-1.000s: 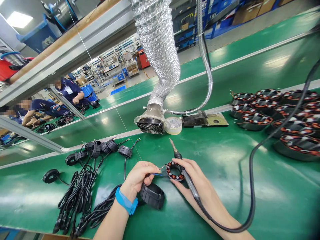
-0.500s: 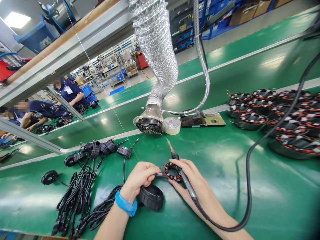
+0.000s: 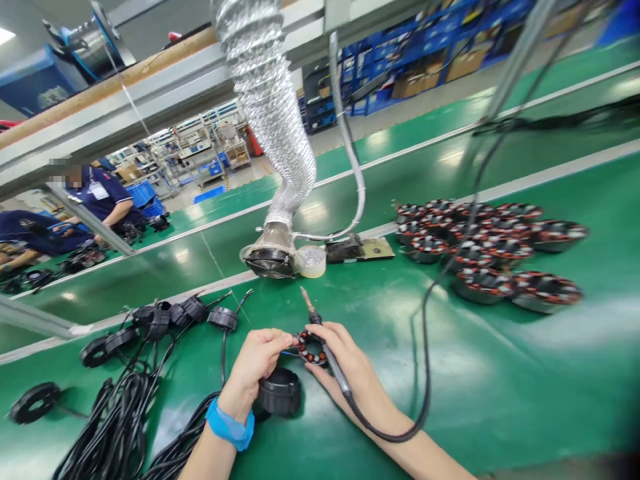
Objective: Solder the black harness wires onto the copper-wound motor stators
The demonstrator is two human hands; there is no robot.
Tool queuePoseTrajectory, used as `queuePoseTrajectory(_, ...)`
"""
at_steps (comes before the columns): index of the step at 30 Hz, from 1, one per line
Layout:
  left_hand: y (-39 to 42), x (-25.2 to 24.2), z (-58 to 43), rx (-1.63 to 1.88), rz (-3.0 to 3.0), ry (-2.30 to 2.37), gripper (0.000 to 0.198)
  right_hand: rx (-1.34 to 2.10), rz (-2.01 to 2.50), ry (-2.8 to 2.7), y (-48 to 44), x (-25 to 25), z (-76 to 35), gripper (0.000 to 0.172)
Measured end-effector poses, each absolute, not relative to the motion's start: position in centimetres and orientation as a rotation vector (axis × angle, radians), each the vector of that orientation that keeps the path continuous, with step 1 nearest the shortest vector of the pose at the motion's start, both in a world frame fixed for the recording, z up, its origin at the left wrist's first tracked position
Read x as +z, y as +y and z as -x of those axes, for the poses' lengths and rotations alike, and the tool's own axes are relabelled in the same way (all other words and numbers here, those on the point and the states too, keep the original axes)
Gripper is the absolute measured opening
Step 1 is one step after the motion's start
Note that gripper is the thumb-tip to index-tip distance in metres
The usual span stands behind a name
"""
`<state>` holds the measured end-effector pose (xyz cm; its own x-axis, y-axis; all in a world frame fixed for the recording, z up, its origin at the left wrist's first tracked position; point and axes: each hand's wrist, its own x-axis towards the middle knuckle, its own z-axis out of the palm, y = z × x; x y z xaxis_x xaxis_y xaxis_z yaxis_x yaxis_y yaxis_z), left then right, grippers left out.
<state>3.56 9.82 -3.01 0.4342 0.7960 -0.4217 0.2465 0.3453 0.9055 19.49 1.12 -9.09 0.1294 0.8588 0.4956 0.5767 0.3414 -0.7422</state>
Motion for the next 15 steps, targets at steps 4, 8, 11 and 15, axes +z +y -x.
queuePoseTrajectory(4, 10.8, -3.7, -3.3, 0.521, -1.219, 1.098, 0.061, 0.311, 1.376, -1.542, 1.2, -8.9, -19.6, 0.068)
queuePoseTrajectory(8, 12.5, -4.0, -3.2, 0.582, -1.199, 1.135, 0.066, 0.141, 1.417, -1.525, 0.1, -7.0, -21.4, 0.067)
queuePoseTrajectory(11, 13.9, -3.9, -3.4, 0.677, -1.222, 1.168, 0.069, -0.107, 1.492, -1.494, -2.0, -4.7, -24.2, 0.052)
queuePoseTrajectory(15, 15.7, -3.9, -3.6, 0.810, -1.208, 1.172, 0.075, -0.591, 1.635, -1.398, -5.3, -2.1, -29.5, 0.041)
